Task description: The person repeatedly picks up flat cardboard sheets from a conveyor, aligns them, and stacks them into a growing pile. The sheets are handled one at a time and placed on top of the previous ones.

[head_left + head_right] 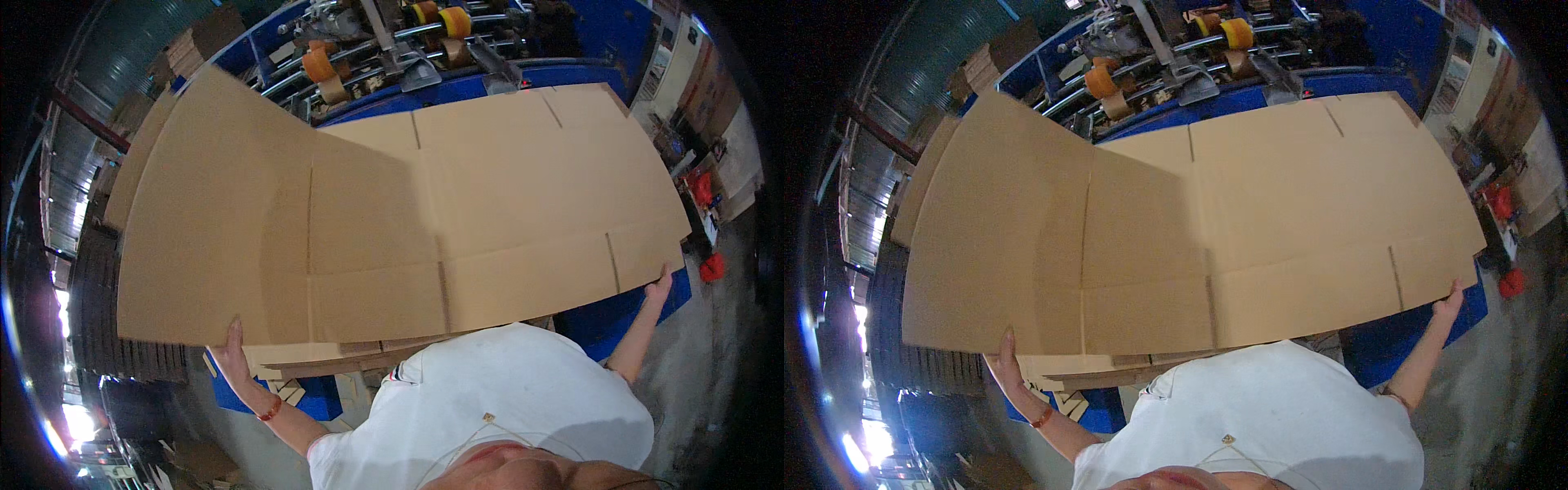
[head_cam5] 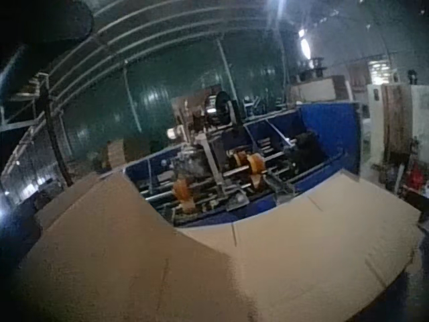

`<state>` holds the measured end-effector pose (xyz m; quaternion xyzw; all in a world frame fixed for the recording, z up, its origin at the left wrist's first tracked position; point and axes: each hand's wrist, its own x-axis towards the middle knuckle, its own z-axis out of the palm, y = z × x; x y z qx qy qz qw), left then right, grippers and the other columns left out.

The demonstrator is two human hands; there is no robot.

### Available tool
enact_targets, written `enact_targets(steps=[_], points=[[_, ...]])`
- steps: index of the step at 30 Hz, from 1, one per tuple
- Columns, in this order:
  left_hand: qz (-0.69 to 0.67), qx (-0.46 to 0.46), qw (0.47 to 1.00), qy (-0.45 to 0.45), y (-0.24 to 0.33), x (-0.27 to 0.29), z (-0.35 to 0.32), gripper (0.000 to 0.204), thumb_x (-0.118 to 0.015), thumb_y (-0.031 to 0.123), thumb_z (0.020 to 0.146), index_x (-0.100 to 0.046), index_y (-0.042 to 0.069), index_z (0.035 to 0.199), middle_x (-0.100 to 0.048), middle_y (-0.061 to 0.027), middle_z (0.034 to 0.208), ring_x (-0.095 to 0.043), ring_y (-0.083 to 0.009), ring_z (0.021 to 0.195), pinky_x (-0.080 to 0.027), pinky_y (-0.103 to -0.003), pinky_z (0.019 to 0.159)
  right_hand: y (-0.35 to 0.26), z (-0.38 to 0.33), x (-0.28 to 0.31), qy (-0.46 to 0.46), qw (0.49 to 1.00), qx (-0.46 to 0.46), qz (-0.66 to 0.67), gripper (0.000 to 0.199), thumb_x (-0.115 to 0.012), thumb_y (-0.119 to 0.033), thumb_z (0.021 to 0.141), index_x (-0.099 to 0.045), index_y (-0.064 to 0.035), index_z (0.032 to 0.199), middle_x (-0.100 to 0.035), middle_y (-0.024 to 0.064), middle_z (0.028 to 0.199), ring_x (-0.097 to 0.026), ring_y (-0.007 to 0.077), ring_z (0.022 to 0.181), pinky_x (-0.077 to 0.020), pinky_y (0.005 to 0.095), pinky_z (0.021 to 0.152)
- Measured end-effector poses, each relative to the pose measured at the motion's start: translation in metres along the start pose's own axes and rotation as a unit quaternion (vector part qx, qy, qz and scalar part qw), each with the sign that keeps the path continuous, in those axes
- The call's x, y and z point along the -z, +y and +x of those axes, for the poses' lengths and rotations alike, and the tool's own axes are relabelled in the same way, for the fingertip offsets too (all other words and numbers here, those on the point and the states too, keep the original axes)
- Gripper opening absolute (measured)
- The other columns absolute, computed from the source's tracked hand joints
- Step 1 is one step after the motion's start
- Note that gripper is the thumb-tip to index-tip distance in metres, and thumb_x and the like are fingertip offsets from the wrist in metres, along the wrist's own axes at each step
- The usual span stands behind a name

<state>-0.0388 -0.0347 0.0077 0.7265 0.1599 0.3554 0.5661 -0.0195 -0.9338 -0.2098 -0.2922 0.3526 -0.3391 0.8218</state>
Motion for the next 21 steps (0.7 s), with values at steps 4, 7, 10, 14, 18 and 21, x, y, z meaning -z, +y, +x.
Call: enact_targets(steps=[4,7,10,14,18,21], points=[[0.098,0.015,0.994,-0.041,-0.013,-0.012,0.021,0.043,-0.067,0.006,0.084,-0.049,-0.004,0.122,-0.059,-0.0113,0.112,-0.056,-0.0170,0.095,-0.047,-0.031,0.085,0.037,-0.041,-0.007,-0.020,0.999,0.023,0.014,0.049,-0.059,-0.023,0.092,-0.044,-0.0026,0.133,-0.050,0.0114,0.133,-0.051,0.0272,0.117,-0.0430,0.0424,0.098],[0.126,0.012,0.992,0.008,-0.008,-0.029,0.013,0.031,-0.067,0.007,0.085,-0.056,-0.003,0.113,-0.061,-0.0102,0.106,-0.057,-0.0161,0.091,-0.047,-0.030,0.080,0.049,-0.169,-0.107,-0.035,0.973,0.218,-0.062,0.042,-0.060,-0.018,0.091,-0.050,-0.0016,0.128,-0.054,0.0115,0.128,-0.052,0.0253,0.115,-0.0446,0.0398,0.096],[0.181,-0.026,0.982,0.042,-0.028,-0.034,0.013,0.020,-0.067,0.007,0.086,-0.061,-0.003,0.103,-0.063,-0.0085,0.100,-0.058,-0.0152,0.089,-0.047,-0.029,0.078,0.067,-0.217,-0.136,-0.131,0.950,0.261,-0.111,0.031,-0.057,-0.011,0.091,-0.057,-0.0003,0.120,-0.058,0.0114,0.123,-0.053,0.0234,0.115,-0.0441,0.0373,0.096],[0.082,-0.039,0.996,-0.001,-0.034,-0.076,0.000,0.016,-0.067,0.006,0.086,-0.063,-0.002,0.099,-0.065,-0.0065,0.096,-0.058,-0.0137,0.087,-0.047,-0.029,0.077,0.093,-0.238,-0.207,-0.284,0.661,0.539,-0.438,0.030,-0.051,-0.001,0.090,-0.056,0.0046,0.120,-0.060,0.0144,0.122,-0.057,0.0251,0.111,-0.0426,0.0347,0.097],[0.049,-0.121,0.989,-0.063,-0.079,-0.120,-0.022,0.020,-0.061,0.000,0.087,-0.063,-0.002,0.107,-0.065,-0.0092,0.104,-0.059,-0.0149,0.092,-0.048,-0.029,0.083,0.093,-0.204,-0.271,-0.392,0.661,0.541,-0.342,0.040,-0.053,-0.001,0.086,-0.052,0.0049,0.126,-0.058,0.0181,0.125,-0.056,0.0290,0.116,-0.0418,0.0346,0.099],[0.135,-0.255,0.943,-0.167,-0.017,-0.182,-0.048,0.048,-0.056,-0.012,0.077,-0.057,0.001,0.124,-0.058,-0.0172,0.126,-0.055,-0.0265,0.118,-0.042,-0.040,0.100,0.097,-0.197,-0.271,-0.427,0.619,0.562,-0.344,0.046,-0.054,-0.004,0.083,-0.051,0.0035,0.128,-0.057,0.0196,0.126,-0.055,0.0324,0.118,-0.0415,0.0352,0.100]])
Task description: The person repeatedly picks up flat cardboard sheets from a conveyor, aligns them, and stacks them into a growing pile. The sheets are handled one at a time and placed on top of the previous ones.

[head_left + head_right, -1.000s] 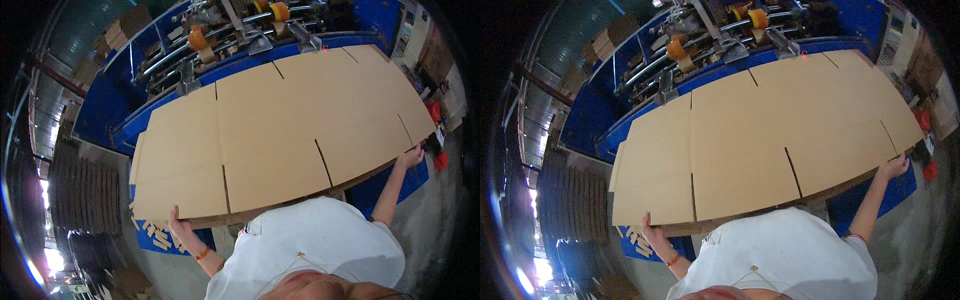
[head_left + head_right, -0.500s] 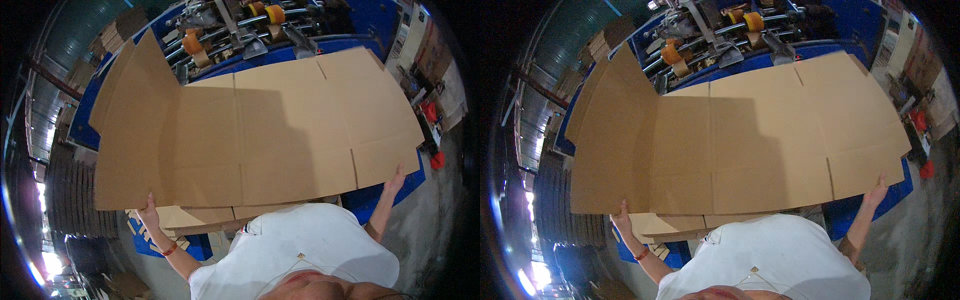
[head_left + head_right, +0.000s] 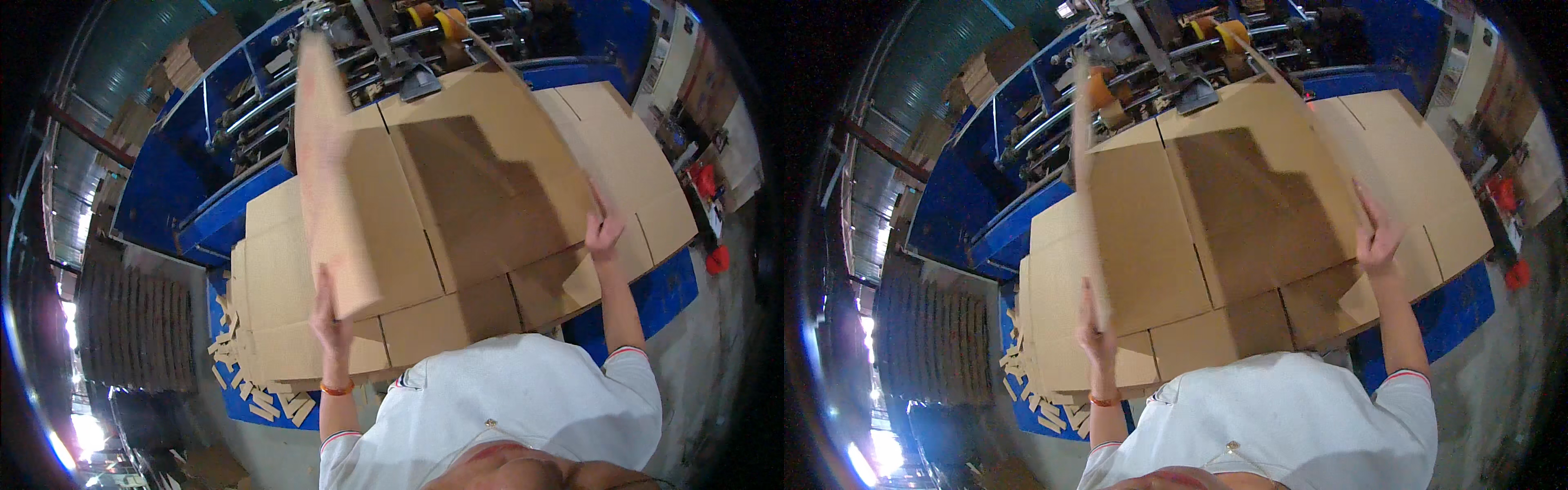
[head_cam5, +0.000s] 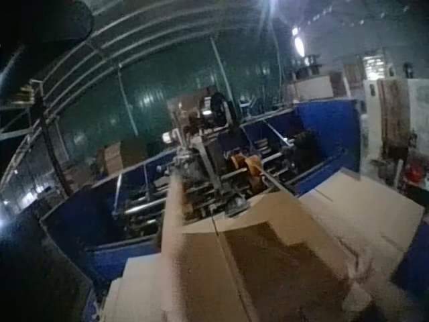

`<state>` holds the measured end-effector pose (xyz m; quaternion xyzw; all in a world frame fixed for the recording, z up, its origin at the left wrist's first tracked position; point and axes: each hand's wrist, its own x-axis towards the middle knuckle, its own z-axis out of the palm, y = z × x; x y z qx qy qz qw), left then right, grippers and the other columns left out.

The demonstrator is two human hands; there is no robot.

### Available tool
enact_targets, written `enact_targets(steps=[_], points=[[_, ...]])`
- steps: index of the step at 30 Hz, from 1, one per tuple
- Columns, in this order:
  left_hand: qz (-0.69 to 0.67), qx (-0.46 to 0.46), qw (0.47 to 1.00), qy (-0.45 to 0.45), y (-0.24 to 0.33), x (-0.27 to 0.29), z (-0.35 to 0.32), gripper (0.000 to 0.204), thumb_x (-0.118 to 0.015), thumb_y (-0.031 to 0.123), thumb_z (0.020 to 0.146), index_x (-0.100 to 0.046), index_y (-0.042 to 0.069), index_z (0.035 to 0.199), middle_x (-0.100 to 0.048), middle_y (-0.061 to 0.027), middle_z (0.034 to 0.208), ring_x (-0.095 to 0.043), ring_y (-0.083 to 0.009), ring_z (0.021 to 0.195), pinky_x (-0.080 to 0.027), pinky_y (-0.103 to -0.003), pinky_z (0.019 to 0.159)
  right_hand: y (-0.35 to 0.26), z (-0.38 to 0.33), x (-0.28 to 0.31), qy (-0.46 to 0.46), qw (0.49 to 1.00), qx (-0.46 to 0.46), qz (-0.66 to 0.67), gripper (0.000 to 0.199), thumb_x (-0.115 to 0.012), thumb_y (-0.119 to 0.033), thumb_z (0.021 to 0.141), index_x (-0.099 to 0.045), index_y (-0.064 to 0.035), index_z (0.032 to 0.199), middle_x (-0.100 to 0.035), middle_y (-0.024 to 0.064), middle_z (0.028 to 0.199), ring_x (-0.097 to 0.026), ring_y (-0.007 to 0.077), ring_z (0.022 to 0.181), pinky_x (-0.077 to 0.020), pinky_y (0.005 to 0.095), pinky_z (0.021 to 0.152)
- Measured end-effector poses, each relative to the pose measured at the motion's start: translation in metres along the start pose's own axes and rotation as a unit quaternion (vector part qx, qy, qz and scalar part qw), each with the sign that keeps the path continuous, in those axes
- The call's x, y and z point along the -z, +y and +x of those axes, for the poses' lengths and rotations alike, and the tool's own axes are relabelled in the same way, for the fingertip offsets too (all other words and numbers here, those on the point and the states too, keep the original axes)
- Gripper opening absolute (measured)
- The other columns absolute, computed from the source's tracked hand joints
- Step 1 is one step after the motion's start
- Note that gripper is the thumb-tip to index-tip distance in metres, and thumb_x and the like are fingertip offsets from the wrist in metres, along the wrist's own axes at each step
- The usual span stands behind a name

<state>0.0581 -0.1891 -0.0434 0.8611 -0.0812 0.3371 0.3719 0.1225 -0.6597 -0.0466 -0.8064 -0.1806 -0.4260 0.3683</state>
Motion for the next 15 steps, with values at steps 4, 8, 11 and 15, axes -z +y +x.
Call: enact_targets(steps=[4,8,11,15], points=[[0.130,-0.099,0.946,-0.280,-0.014,-0.033,-0.034,0.073,-0.057,-0.011,0.063,-0.053,0.011,0.132,-0.045,-0.0142,0.141,-0.037,-0.0331,0.134,-0.023,-0.054,0.110,-0.014,-0.032,-0.018,-0.162,0.981,0.062,-0.084,0.050,-0.059,-0.014,0.078,-0.054,-0.0009,0.126,-0.054,0.0194,0.130,-0.052,0.0342,0.121,-0.0426,0.0385,0.100],[0.184,-0.104,0.910,-0.357,-0.008,-0.044,-0.041,0.080,-0.062,-0.007,0.065,-0.046,0.022,0.138,-0.043,-0.0117,0.142,-0.038,-0.0340,0.132,-0.026,-0.056,0.108,-0.029,-0.058,-0.041,-0.353,0.894,0.193,-0.199,0.057,-0.066,-0.041,0.077,-0.058,-0.0055,0.120,-0.055,0.0168,0.127,-0.053,0.0346,0.117,-0.0448,0.0425,0.097],[0.181,-0.113,0.913,-0.349,-0.018,-0.042,-0.031,0.082,-0.062,-0.007,0.065,-0.044,0.024,0.139,-0.042,-0.0110,0.143,-0.039,-0.0352,0.131,-0.026,-0.056,0.108,-0.027,-0.053,-0.049,-0.341,0.891,0.219,-0.203,0.067,-0.065,-0.054,0.069,-0.059,-0.0082,0.118,-0.057,0.0157,0.122,-0.053,0.0355,0.113,-0.0450,0.0432,0.096],[0.180,-0.104,0.913,-0.351,-0.031,-0.054,0.001,0.078,-0.054,-0.014,0.068,-0.048,0.021,0.137,-0.044,-0.0104,0.142,-0.037,-0.0343,0.134,-0.026,-0.053,0.110,-0.009,-0.040,-0.075,-0.314,0.902,0.215,-0.203,0.063,-0.064,-0.053,0.072,-0.059,-0.0108,0.119,-0.057,0.0162,0.122,-0.054,0.0348,0.114,-0.0457,0.0419,0.095]])
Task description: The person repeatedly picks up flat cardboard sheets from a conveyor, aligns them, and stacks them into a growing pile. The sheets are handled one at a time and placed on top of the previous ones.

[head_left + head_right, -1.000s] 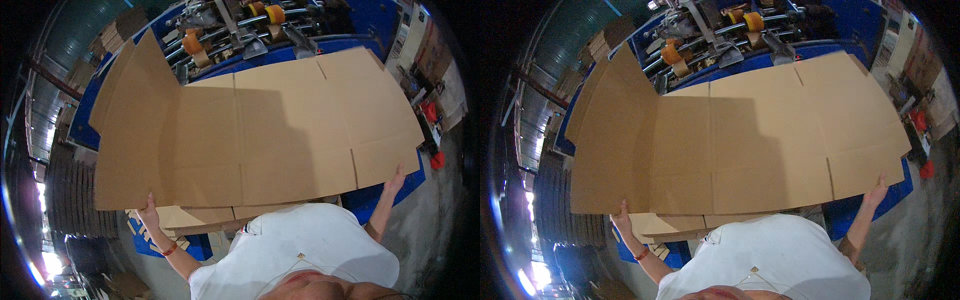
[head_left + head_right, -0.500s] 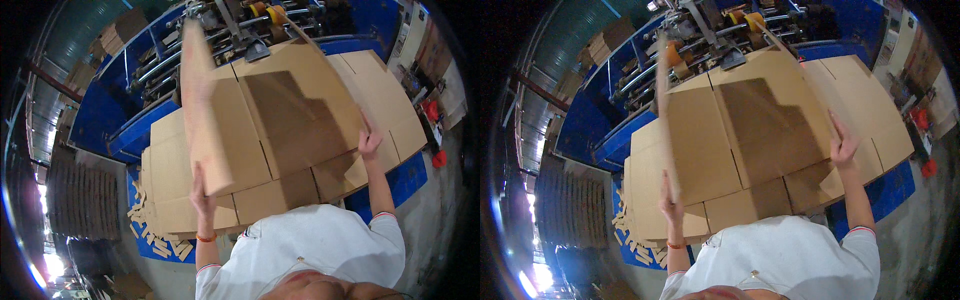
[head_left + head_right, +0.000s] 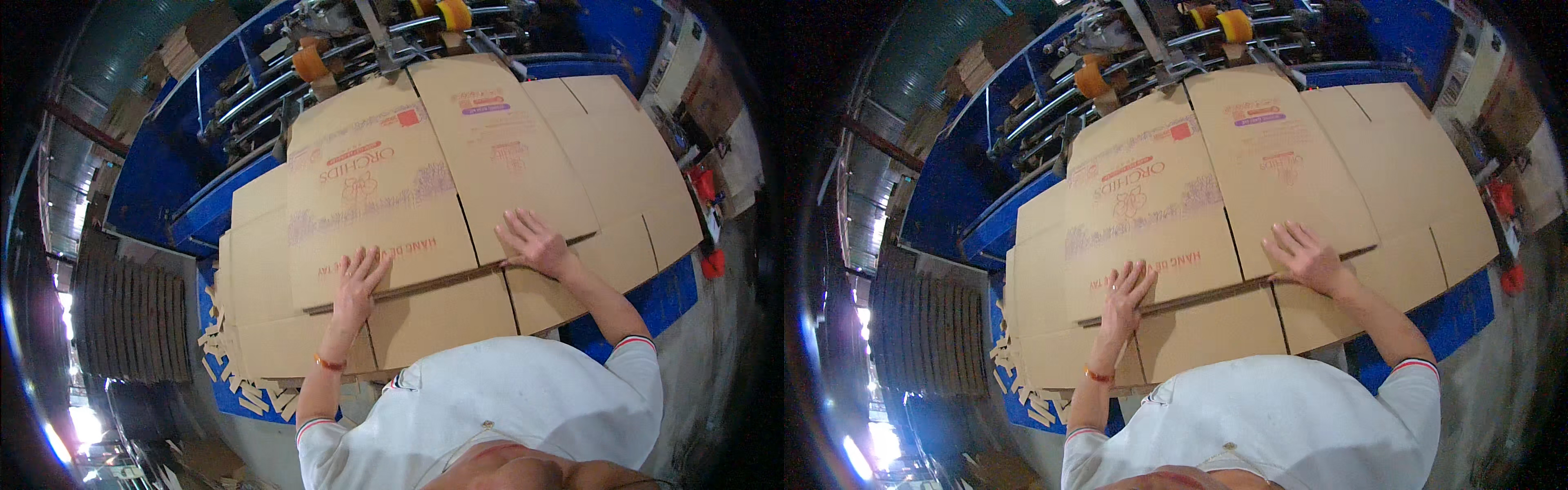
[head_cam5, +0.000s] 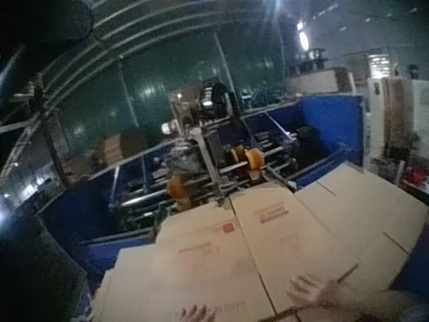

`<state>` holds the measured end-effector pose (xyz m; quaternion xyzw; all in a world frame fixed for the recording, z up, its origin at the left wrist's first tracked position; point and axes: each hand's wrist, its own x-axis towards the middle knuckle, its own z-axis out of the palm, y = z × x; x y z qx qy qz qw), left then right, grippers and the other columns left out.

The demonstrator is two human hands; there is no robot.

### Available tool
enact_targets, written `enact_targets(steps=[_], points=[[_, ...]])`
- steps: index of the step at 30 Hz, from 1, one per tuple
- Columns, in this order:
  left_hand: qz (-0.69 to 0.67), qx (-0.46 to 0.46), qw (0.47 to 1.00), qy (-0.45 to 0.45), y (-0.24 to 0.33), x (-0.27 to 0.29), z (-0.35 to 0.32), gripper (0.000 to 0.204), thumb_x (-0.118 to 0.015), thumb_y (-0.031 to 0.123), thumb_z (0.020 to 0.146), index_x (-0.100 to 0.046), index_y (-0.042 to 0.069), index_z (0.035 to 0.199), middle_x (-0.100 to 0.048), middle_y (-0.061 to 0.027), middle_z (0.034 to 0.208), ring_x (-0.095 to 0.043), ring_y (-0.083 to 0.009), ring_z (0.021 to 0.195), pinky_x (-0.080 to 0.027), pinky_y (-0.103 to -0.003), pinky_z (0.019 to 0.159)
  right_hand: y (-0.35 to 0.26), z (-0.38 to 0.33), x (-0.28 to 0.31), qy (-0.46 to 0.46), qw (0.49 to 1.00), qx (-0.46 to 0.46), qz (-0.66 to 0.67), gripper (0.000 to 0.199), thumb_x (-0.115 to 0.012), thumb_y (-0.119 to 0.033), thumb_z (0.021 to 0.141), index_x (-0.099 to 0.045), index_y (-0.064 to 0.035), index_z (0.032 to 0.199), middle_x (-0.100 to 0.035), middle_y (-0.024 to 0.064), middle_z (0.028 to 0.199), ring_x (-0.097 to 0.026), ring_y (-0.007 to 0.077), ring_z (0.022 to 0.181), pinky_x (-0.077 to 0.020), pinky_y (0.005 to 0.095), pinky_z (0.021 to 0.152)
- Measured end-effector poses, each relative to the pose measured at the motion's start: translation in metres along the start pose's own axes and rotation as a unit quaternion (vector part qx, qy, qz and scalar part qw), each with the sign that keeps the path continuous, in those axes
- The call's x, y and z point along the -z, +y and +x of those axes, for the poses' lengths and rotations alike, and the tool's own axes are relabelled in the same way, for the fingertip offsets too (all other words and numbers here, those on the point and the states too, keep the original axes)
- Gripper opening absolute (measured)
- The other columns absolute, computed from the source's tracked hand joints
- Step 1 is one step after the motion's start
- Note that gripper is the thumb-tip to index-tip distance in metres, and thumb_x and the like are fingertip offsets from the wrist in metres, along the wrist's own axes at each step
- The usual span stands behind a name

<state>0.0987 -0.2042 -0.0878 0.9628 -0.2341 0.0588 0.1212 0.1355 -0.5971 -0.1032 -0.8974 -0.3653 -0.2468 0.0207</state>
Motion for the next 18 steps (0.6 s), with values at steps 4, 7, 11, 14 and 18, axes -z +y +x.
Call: enact_targets(steps=[4,7,11,14,18], points=[[0.033,-0.001,0.999,0.035,-0.039,-0.005,0.051,0.071,-0.050,-0.011,0.075,-0.047,0.023,0.137,-0.043,-0.0088,0.143,-0.037,-0.0313,0.134,-0.026,-0.053,0.110,0.032,0.042,-0.029,0.024,1.000,-0.014,-0.001,0.058,-0.064,-0.048,0.074,-0.059,-0.0141,0.121,-0.058,0.0154,0.122,-0.056,0.0332,0.111,-0.0471,0.0399,0.094],[0.052,0.019,0.997,0.057,-0.063,-0.006,0.101,0.067,-0.049,-0.008,0.078,-0.048,0.024,0.136,-0.043,-0.0069,0.143,-0.037,-0.0281,0.134,-0.026,-0.054,0.109,0.074,0.081,-0.079,0.068,0.996,-0.030,-0.040,0.055,-0.065,-0.040,0.077,-0.056,-0.0164,0.126,-0.057,0.0135,0.125,-0.058,0.0301,0.110,-0.0486,0.0390,0.091],[0.155,0.085,0.981,0.080,-0.093,-0.008,0.159,0.060,-0.055,0.003,0.082,-0.043,0.020,0.138,-0.041,-0.0093,0.143,-0.035,-0.0296,0.134,-0.026,-0.056,0.108,0.097,0.133,-0.099,0.045,0.990,-0.128,-0.032,0.062,-0.066,-0.034,0.080,-0.046,-0.0157,0.135,-0.047,0.0138,0.136,-0.047,0.0282,0.123,-0.0414,0.0435,0.099],[0.203,0.149,0.960,0.120,-0.105,-0.006,0.151,0.066,-0.060,0.016,0.083,-0.032,0.009,0.143,-0.036,-0.0140,0.145,-0.032,-0.0336,0.135,-0.023,-0.059,0.108,0.081,0.149,-0.075,0.048,0.980,-0.190,-0.035,0.064,-0.067,-0.027,0.080,-0.041,-0.0084,0.136,-0.039,0.0168,0.142,-0.036,0.0299,0.132,-0.0324,0.0456,0.107],[0.092,0.235,0.943,0.219,-0.097,0.005,0.054,0.073,-0.062,0.020,0.082,-0.028,0.001,0.144,-0.033,-0.0188,0.147,-0.030,-0.0336,0.136,-0.019,-0.055,0.111,0.088,0.073,-0.080,-0.051,0.973,-0.214,0.072,0.064,-0.061,-0.030,0.086,-0.035,-0.0103,0.142,-0.033,0.0154,0.147,-0.030,0.0336,0.136,-0.0266,0.0476,0.110]])
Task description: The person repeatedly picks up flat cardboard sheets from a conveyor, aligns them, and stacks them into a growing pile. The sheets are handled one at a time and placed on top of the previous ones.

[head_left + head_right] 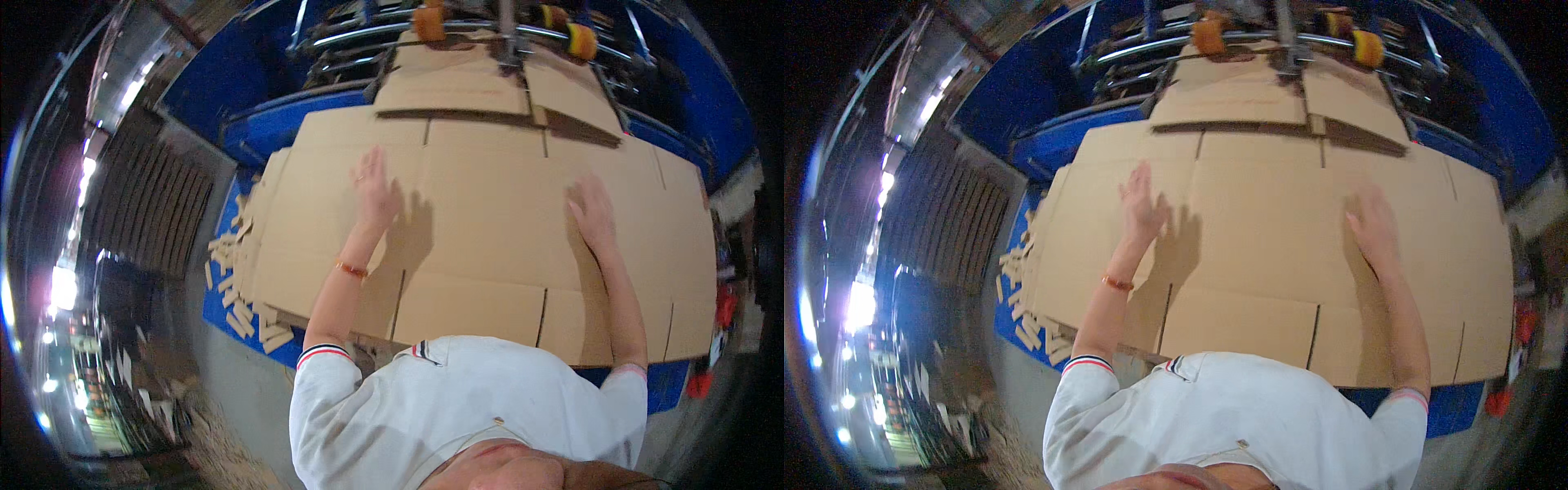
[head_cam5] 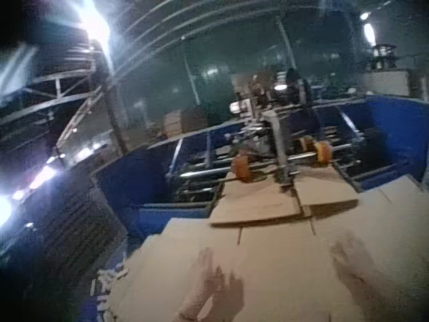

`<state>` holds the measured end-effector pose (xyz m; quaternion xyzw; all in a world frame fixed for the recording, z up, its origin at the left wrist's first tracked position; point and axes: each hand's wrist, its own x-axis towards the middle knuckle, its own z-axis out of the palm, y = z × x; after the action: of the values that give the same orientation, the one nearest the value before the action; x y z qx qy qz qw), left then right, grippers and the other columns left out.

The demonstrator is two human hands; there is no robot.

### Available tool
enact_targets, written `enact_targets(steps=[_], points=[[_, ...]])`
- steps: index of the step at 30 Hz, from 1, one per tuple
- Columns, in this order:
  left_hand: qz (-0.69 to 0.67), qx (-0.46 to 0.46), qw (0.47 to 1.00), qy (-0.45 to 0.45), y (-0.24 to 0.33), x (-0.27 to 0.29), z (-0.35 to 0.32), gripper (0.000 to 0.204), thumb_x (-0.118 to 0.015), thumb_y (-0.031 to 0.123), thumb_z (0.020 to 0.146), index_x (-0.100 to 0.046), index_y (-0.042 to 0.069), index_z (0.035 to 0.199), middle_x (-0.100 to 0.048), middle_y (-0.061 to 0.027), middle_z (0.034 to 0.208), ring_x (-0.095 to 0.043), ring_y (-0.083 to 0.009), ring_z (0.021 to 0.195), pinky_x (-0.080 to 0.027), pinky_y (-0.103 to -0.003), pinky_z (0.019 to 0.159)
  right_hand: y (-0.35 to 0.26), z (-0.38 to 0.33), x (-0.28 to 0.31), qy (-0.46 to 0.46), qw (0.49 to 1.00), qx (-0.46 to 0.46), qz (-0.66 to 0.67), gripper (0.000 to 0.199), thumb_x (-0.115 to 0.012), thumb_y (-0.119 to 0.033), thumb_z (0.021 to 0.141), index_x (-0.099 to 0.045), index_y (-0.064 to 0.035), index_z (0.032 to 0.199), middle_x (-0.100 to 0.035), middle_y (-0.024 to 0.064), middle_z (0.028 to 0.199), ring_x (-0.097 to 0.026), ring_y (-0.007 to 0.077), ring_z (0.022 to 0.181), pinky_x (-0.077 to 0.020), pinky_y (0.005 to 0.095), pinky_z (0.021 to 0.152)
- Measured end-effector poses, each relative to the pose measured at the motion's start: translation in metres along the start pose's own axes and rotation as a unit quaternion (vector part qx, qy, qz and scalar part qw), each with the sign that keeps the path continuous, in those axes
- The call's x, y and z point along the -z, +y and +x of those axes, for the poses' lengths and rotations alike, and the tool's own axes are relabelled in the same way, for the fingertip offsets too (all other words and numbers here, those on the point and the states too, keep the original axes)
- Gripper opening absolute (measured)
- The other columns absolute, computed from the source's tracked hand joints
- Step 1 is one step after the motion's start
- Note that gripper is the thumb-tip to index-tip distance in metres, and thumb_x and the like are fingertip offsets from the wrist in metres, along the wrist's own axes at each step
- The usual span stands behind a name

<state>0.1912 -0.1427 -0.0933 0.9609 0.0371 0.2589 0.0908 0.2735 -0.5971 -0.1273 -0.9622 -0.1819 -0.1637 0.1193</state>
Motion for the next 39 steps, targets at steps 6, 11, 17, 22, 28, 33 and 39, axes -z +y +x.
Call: enact_targets(steps=[6,11,17,22,28,33,39], points=[[0.153,0.460,0.874,-0.032,-0.103,0.088,-0.154,0.073,-0.059,0.030,0.084,-0.031,-0.007,0.139,-0.035,-0.0288,0.141,-0.031,-0.0418,0.133,-0.024,-0.047,0.111,0.036,-0.141,0.078,-0.097,0.969,-0.223,0.045,0.052,-0.051,-0.031,0.093,-0.040,-0.0045,0.137,-0.038,0.0218,0.141,-0.034,0.0365,0.132,-0.0276,0.0442,0.110],[0.198,0.441,0.861,0.157,-0.145,0.068,-0.232,0.066,-0.060,0.029,0.082,-0.040,-0.009,0.132,-0.043,-0.0292,0.134,-0.039,-0.0471,0.125,-0.022,-0.051,0.112,0.143,-0.248,0.082,-0.007,0.939,-0.254,-0.231,0.062,-0.043,-0.046,0.094,-0.046,0.0028,0.131,-0.047,0.0222,0.135,-0.038,0.0383,0.129,-0.0260,0.0446,0.109],[0.027,0.448,0.871,0.198,-0.120,0.102,-0.187,0.061,-0.066,0.021,0.081,-0.044,-0.008,0.129,-0.049,-0.0259,0.130,-0.047,-0.0412,0.119,-0.031,-0.046,0.107,0.150,-0.286,0.086,-0.013,0.830,-0.470,-0.301,0.061,-0.046,-0.050,0.091,-0.049,-0.0070,0.134,-0.048,0.0179,0.135,-0.042,0.0358,0.125,-0.0274,0.0465,0.108],[-0.492,0.437,0.557,0.506,-0.193,0.132,-0.261,0.026,-0.057,0.014,0.088,-0.054,0.001,0.111,-0.057,-0.0148,0.115,-0.056,-0.0297,0.104,-0.049,-0.041,0.088,0.101,-0.259,0.106,0.009,0.803,-0.473,-0.362,0.064,-0.046,-0.049,0.091,-0.051,0.0024,0.128,-0.053,0.0215,0.129,-0.041,0.0417,0.124,-0.0281,0.0480,0.106],[-0.673,0.486,0.515,0.215,-0.099,0.149,-0.225,0.036,-0.059,0.005,0.085,-0.052,0.002,0.120,-0.060,-0.0133,0.114,-0.062,-0.0248,0.097,-0.052,-0.038,0.088,0.162,-0.310,0.074,0.422,0.690,-0.585,0.056,0.069,-0.060,-0.045,0.087,-0.046,0.0124,0.124,-0.049,0.0273,0.130,-0.045,0.0329,0.123,-0.0349,0.0431,0.102],[-0.576,0.360,0.703,0.211,-0.071,0.196,-0.189,0.051,-0.062,0.000,0.083,-0.041,-0.002,0.130,-0.056,-0.0166,0.117,-0.059,-0.0227,0.101,-0.052,-0.035,0.083,0.224,-0.375,0.101,0.473,0.462,-0.597,0.454,0.059,-0.064,-0.039,0.086,-0.049,0.0106,0.114,-0.054,0.0197,0.123,-0.054,0.0279,0.110,-0.0445,0.0398,0.090],[-0.369,0.264,0.882,0.127,-0.078,0.212,-0.120,0.044,-0.066,0.006,0.086,-0.045,-0.006,0.123,-0.061,-0.0139,0.107,-0.057,-0.0176,0.096,-0.048,-0.030,0.080,0.248,-0.437,0.102,0.471,0.408,-0.483,0.615,0.043,-0.057,-0.030,0.093,-0.050,0.0005,0.124,-0.054,0.0112,0.128,-0.052,0.0245,0.114,-0.0447,0.0369,0.095]])
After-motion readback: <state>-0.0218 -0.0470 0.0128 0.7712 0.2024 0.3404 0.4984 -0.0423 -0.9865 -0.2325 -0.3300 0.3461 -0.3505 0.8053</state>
